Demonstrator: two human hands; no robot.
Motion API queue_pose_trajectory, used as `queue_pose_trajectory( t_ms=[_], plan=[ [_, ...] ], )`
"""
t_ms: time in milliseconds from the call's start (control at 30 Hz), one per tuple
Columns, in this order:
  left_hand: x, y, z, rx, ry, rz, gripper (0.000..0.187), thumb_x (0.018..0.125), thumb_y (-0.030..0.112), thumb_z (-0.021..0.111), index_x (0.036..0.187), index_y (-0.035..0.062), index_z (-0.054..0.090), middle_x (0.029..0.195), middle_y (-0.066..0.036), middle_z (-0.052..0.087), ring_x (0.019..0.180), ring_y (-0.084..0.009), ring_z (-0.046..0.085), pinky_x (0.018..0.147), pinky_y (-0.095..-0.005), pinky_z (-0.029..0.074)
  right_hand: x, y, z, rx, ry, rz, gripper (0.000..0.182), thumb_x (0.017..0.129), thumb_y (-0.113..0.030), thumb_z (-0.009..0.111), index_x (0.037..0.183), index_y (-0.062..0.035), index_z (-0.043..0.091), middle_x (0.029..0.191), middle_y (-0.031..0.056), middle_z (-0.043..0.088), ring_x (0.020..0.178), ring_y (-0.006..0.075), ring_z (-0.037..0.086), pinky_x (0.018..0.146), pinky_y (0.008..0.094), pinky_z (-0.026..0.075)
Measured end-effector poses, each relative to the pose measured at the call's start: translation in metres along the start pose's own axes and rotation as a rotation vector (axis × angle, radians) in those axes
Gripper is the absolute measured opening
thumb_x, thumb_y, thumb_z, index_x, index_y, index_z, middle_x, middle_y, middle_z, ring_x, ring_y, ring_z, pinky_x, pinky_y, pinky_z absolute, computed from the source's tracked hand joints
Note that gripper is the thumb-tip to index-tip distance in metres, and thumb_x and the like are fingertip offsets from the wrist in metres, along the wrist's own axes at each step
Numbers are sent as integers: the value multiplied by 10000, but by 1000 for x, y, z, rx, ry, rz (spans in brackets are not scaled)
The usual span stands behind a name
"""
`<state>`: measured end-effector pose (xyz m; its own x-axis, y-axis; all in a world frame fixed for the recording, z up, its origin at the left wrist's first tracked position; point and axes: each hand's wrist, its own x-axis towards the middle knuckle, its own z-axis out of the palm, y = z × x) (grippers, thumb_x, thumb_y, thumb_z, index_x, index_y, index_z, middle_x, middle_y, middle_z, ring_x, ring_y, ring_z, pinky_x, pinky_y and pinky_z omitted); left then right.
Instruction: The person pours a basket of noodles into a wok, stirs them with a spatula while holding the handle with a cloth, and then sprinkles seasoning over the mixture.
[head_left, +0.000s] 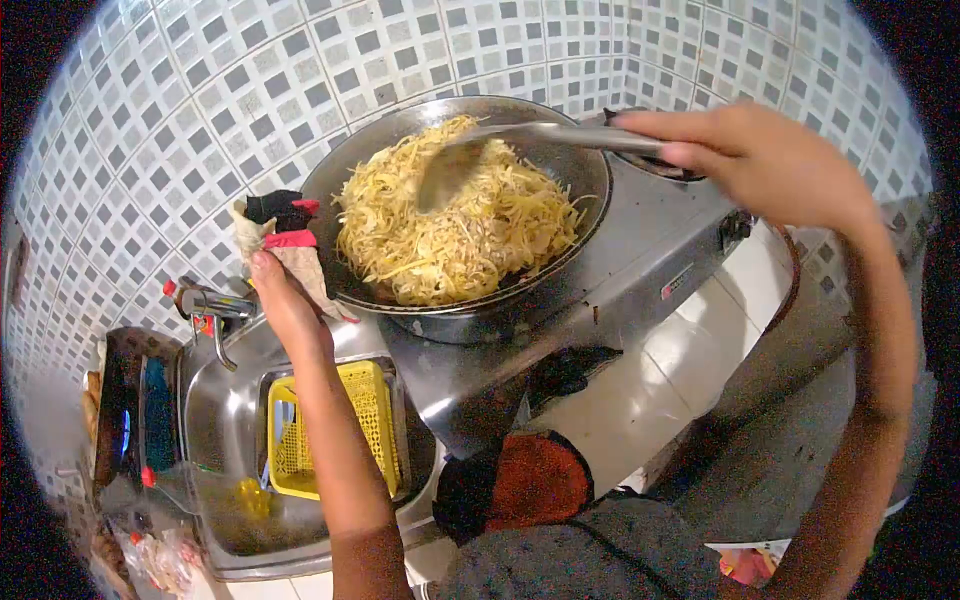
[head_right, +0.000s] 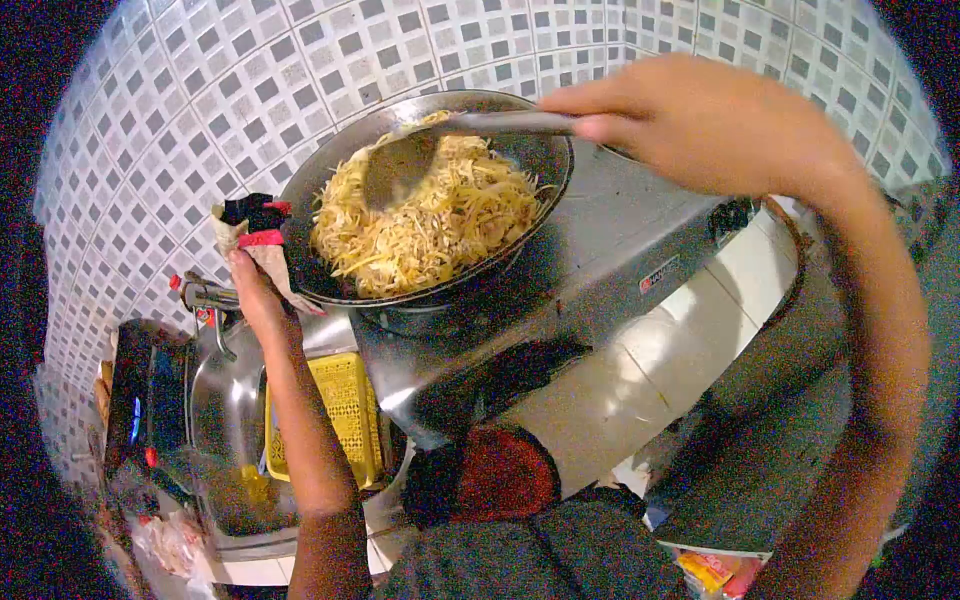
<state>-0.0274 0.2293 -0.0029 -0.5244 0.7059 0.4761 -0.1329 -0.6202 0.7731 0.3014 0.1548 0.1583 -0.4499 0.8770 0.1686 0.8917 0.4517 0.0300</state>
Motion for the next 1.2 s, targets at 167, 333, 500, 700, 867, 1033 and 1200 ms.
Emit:
queue_pose_trajectory(
  t_ms=[167,333,500,700,867,1033,1200],
  plan=[
    [1,-5,2,49,56,70,496,826,377,382,1145,-1,340,1130,-106,397,1015,-180,388,875,-286,278,-20,10,10,23,-126,146,304,802,-220,399,1089,-138,458,854,157,548,784,317,526,686,371,401],
    [-3,2,10,7,43,30,489,831,369,375,1141,-8,337,1115,-101,408,994,-174,405,870,-284,289,10,0,37,0,-42,59,283,755,-165,431,1029,-137,496,796,150,561,750,311,537,657,378,420],
    [0,-7,8,-46,38,59,479,838,355,362,1146,-11,324,1108,-98,410,1003,-171,403,868,-287,299,3,-11,51,-101,77,86,261,733,-167,447,975,-97,515,755,166,560,718,308,548,615,377,437],
    [3,-7,3,167,42,139,500,827,398,352,1117,-10,360,1062,-113,441,952,-189,441,835,-299,329,-13,40,37,-98,121,-238,236,700,-138,538,929,-83,525,606,133,543,514,287,529,489,349,431],
    [1,-6,1,371,137,143,508,832,409,335,1078,-30,399,1060,-141,435,958,-201,403,850,-287,277,4,23,-15,146,-87,207,193,694,-125,567,864,-44,525,559,45,520,418,94,508,367,220,402],
    [-4,-4,8,251,136,146,500,833,405,341,1086,-22,399,1076,-135,428,980,-200,390,869,-287,257,85,45,4,98,98,110,220,711,-156,543,873,-8,525,552,72,535,429,123,527,368,246,418],
    [-5,-4,3,310,68,221,421,853,334,338,1091,-7,398,1064,-102,440,960,-171,406,855,-271,278,162,37,42,38,9,201,230,741,-201,493,851,-4,541,551,110,541,472,207,549,456,329,443]
  ],
)
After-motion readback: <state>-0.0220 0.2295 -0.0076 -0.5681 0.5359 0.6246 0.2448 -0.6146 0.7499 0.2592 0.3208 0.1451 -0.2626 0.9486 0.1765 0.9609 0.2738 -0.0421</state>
